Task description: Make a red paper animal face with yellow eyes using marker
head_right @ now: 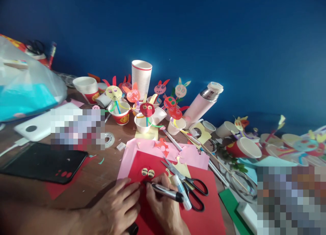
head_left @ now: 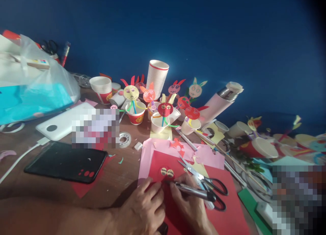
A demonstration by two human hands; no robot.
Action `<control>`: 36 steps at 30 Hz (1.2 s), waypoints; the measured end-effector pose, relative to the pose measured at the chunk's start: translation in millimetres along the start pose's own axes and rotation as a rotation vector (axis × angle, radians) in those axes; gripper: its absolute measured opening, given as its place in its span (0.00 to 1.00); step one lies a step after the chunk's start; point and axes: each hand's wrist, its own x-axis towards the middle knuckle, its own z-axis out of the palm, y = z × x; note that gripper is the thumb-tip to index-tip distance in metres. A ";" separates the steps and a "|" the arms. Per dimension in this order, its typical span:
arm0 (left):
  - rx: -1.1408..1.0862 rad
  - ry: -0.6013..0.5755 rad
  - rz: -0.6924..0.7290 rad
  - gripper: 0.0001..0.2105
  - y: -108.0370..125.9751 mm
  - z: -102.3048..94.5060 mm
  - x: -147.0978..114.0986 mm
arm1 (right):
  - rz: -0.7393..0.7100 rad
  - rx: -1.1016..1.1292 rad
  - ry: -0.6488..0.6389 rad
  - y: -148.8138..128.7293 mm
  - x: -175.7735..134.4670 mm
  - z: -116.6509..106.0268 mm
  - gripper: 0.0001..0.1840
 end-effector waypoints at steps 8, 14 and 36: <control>-0.010 -0.041 0.011 0.18 -2.5 -10.3 2.5 | -0.015 -0.037 -0.014 2.7 -1.1 1.3 0.10; -0.020 -0.067 0.015 0.18 -2.8 -11.1 2.7 | -0.015 -0.079 0.009 -4.0 -0.2 0.6 0.09; -0.044 -0.099 -0.009 0.16 0.0 -11.1 2.1 | -0.035 -0.095 -0.001 2.7 -1.0 0.9 0.12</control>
